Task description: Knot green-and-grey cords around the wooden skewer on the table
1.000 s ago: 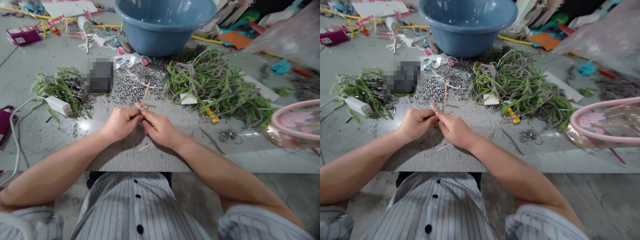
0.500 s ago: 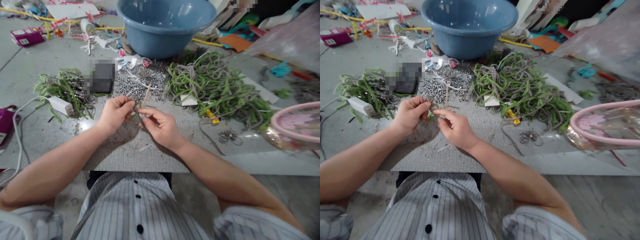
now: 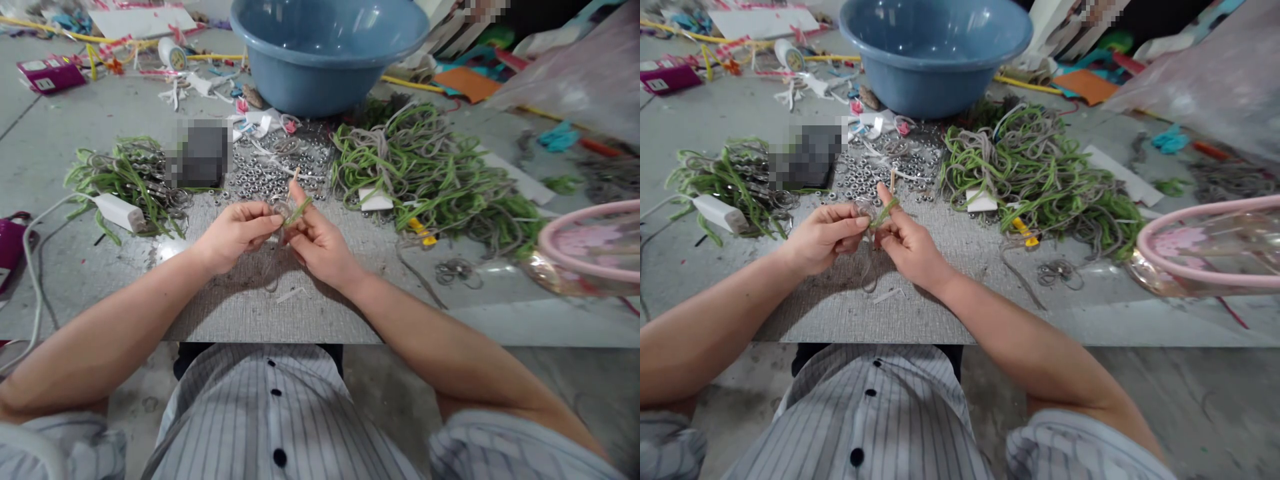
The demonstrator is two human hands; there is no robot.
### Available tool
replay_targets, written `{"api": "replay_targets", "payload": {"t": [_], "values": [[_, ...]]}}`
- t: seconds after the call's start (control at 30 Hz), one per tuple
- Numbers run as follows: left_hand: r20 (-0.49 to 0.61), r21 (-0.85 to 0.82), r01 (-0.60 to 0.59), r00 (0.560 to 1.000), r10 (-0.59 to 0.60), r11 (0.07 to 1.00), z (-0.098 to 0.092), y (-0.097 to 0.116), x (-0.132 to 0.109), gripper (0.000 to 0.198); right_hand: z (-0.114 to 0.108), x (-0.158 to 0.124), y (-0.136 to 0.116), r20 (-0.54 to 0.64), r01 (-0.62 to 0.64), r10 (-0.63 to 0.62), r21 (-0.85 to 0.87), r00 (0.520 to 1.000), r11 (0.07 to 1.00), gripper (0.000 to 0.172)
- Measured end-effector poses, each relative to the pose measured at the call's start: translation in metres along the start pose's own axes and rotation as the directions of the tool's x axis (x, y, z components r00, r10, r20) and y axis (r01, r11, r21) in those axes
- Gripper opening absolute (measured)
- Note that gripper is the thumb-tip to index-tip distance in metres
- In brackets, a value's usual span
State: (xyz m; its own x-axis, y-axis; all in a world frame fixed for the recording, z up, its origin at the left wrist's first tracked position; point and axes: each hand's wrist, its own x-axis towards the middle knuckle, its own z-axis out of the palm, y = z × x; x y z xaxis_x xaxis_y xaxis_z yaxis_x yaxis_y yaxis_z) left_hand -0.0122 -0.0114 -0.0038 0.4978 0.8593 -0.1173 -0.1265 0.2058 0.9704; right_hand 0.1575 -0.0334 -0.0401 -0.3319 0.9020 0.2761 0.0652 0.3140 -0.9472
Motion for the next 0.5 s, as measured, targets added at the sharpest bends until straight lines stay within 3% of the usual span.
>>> {"api": "replay_targets", "payload": {"t": [0.13, 0.33, 0.5], "values": [[0.024, -0.061, 0.117, 0.993, -0.115, 0.991, 0.0016, 0.004, -0.001, 0.021, -0.0014, -0.0014, 0.0055, -0.059, 0.081, -0.092, -0.169, 0.994, 0.982, 0.056], [-0.015, -0.072, 0.186, 0.982, -0.187, 0.98, 0.0036, 0.0064, 0.0004, 0.018, -0.0049, -0.0024, 0.0054, -0.164, 0.224, -0.302, -0.373, 0.939, 0.9, 0.036], [-0.001, 0.019, 0.243, 0.97, -0.243, 0.97, 0.0032, 0.0062, 0.0009, 0.018, -0.0029, -0.0059, -0.0018, -0.172, 0.105, -0.183, -0.385, 0.968, 0.917, 0.04]]}}
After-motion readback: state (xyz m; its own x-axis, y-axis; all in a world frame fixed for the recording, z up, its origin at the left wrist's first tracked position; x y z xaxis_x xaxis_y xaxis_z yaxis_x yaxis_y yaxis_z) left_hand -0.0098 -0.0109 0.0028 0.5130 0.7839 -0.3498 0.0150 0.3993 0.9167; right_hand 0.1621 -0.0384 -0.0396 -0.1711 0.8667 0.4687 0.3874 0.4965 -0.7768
